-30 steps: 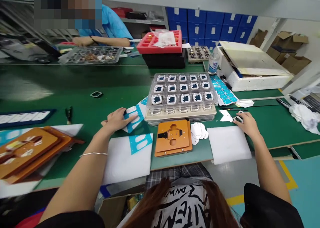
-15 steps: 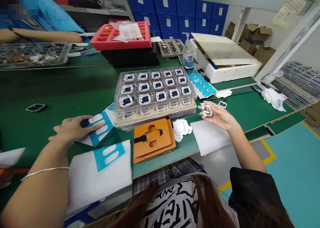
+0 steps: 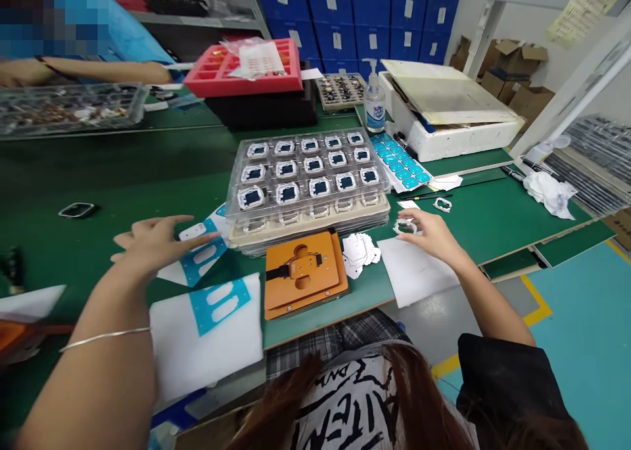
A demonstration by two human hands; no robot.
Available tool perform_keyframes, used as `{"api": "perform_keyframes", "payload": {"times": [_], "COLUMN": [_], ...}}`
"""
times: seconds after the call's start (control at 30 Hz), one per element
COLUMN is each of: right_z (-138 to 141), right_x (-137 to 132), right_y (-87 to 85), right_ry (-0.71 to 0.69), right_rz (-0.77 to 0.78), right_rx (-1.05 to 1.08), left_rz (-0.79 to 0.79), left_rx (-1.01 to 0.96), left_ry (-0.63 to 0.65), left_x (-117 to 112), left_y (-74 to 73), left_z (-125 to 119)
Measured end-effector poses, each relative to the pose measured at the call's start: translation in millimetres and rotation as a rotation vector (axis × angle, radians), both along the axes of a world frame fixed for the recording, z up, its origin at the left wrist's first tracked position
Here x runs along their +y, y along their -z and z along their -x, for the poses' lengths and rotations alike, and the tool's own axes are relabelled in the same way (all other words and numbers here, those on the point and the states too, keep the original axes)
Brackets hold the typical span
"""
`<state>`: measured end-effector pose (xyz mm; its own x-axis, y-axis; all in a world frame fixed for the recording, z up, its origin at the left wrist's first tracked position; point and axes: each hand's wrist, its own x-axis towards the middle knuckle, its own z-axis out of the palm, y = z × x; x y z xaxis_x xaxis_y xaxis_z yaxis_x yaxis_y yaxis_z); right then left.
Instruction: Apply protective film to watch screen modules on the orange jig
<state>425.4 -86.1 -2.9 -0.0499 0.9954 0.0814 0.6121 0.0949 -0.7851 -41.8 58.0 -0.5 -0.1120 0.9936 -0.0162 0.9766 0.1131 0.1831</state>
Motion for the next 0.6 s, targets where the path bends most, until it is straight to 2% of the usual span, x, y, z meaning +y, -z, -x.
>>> {"api": "perform_keyframes", "payload": {"times": [0.03,0.07,0.1,0.17,0.23,0.27,0.37,0.47,0.53,0.6], "right_z": [-3.4,-6.4,-9.0,-13.4,-18.6,-22.0,-35.8,-49.6,-54.7,-56.1], "right_x": [4.9,9.3,13.0,17.6,20.8,23.4,42.1,78.0,103.7,123.9], "right_y": [8.2,15.6,21.4,27.1,25.0,21.9,10.3,4.4,5.5,8.8], "right_ry": [0.018,0.020,0.011,-0.025,-0.054,-0.052,0.047,0.230,0.317,0.358], "right_rz": [-0.011,-0.007,-0.004,-0.002,-0.011,-0.022,-0.089,-0.154,-0.150,-0.122], "right_rx": [-0.054,-0.081,-0.115,-0.176,-0.226,-0.250,-0.322,-0.400,-0.439,-0.462], "left_rz": [0.010,-0.033,-0.094,-0.230,-0.316,-0.331,-0.277,-0.152,-0.116,-0.164], "left_rx": [-0.030,-0.054,-0.077,-0.136,-0.180,-0.189,-0.185,-0.191,-0.214,-0.252], "left_ry": [-0.057,-0.051,-0.005,0.165,0.285,0.295,0.150,-0.027,-0.068,-0.059], "left_x": [-11.5,-23.8,-36.4,-60.0,-78.5,-85.2,-97.0,-104.6,-112.4,-122.8], "left_y": [-5.9,-11.1,-15.1,-18.0,-14.4,-11.0,1.4,14.1,22.5,29.5], "left_z": [-11.8,-23.2,-33.3,-47.1,-50.8,-49.4,-37.5,-24.5,-20.2,-21.2]}}
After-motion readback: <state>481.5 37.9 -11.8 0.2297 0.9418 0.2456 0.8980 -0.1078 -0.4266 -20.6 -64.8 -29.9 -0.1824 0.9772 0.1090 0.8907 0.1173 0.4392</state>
